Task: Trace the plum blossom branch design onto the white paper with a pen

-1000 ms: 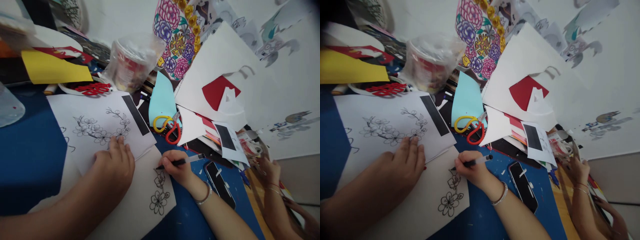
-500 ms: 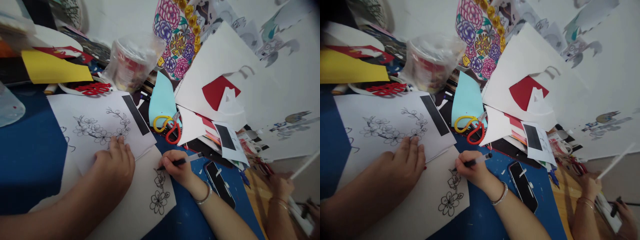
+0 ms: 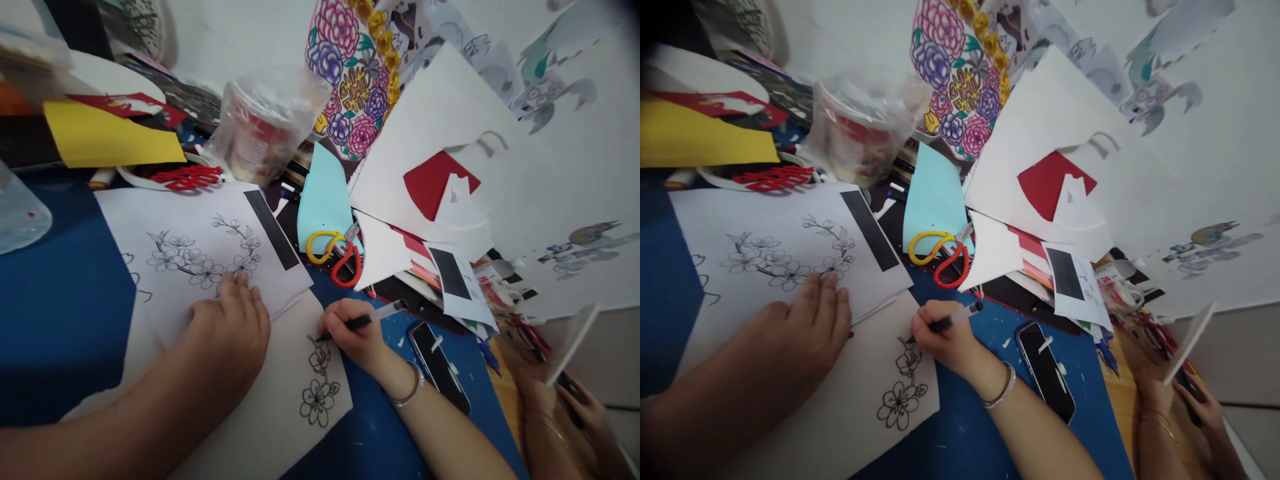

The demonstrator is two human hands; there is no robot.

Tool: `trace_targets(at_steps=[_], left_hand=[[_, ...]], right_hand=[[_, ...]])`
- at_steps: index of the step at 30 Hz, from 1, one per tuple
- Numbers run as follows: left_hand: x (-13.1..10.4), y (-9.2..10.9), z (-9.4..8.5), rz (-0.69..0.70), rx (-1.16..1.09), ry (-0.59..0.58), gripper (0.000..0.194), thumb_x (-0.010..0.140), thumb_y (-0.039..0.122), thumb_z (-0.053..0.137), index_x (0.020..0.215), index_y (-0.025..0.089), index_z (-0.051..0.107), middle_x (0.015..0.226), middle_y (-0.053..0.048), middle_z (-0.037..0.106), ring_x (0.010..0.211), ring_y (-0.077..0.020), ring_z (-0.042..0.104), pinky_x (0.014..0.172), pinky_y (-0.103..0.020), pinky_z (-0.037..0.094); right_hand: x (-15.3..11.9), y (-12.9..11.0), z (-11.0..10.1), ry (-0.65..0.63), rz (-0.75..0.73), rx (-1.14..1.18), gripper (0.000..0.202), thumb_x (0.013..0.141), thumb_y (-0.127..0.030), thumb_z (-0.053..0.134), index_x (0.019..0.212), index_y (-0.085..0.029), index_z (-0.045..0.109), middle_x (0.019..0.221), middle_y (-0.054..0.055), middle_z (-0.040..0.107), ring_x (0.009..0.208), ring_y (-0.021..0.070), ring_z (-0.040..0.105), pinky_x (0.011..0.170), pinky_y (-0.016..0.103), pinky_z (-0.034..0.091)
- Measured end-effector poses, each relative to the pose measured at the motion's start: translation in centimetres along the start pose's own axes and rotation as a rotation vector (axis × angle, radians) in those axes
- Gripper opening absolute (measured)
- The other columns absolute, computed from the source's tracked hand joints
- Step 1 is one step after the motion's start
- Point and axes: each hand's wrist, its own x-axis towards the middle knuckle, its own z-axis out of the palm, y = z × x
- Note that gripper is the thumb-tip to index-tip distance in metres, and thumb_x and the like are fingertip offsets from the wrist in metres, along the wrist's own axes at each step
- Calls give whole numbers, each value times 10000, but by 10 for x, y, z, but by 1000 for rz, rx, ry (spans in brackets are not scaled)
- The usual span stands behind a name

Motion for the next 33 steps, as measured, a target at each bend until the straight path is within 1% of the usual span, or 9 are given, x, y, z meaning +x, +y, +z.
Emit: trace_targets(at_steps=[3, 8, 11, 15, 20, 23, 26, 29, 33], left_hand=[[1, 2, 1, -64, -21, 24, 383, 709, -6, 399, 961, -59, 683, 1038, -393, 607, 928, -490, 635, 474, -409, 460], [3, 6, 4, -44, -16, 14, 396, 702, -9, 393, 969, -50, 683, 1053, -388, 605, 948, -493, 626, 487, -410, 456], [3, 9, 5, -102, -7, 1, 393, 704, -9, 402, 980, -48, 679, 1087, -391, 588, 980, -503, 610, 513, -438, 455], [2, 11, 6, -110, 9, 4, 383, 712, 0, 407, 975, -45, 682, 1073, -384, 599, 970, -496, 616, 516, -428, 454], [1, 6, 5, -54, 14, 10, 365, 704, 22, 446, 970, -25, 691, 1057, -374, 610, 939, -464, 641, 501, -397, 459], [0, 4, 5, -67, 10, 0, 359, 686, 38, 489, 976, -44, 685, 1065, -400, 589, 940, -487, 632, 504, -420, 462], [0, 5, 5, 6, -20, 3, 371, 683, 47, 484, 980, -68, 676, 1059, -423, 577, 929, -507, 626, 479, -415, 450], [0, 7, 5, -69, -15, -3, 379, 675, 8, 466, 981, -57, 679, 1080, -411, 575, 958, -506, 618, 502, -430, 459], [1, 7, 5, -55, -12, 25, 365, 676, -4, 459, 956, -49, 689, 1044, -400, 596, 915, -489, 638, 482, -412, 450]], right_hand=[[1, -2, 0, 0, -3, -14, 342, 838, -214, 521, 547, -226, 342, 531, -29, 460, 464, 105, 441, 449, 240, 400], [2, -3, 0, 12, -2, -31, 363, 838, -236, 518, 538, -231, 312, 503, -39, 422, 453, 104, 423, 437, 236, 398], [1, -2, -1, -4, -5, -27, 351, 839, -231, 520, 543, -227, 331, 522, -33, 448, 462, 103, 432, 452, 239, 404], [1, -4, -1, -9, -8, -24, 350, 834, -213, 518, 541, -228, 327, 516, -34, 439, 462, 106, 436, 447, 238, 396], [3, -7, 0, -11, -4, -49, 365, 832, -235, 510, 530, -229, 305, 500, -36, 430, 450, 103, 430, 432, 230, 392], [3, -6, 0, -7, -8, -39, 365, 840, -246, 510, 536, -230, 309, 506, -33, 438, 451, 102, 426, 430, 230, 393], [3, -6, -1, -22, -10, -45, 370, 848, -255, 512, 537, -229, 312, 510, -32, 439, 457, 103, 427, 431, 230, 390], [3, -7, -1, -21, -24, -44, 379, 849, -249, 512, 535, -229, 302, 501, -39, 421, 453, 102, 427, 431, 230, 384], [4, -9, -2, -20, -30, -48, 377, 849, -236, 512, 535, -229, 302, 498, -43, 411, 454, 105, 433, 439, 237, 390]])
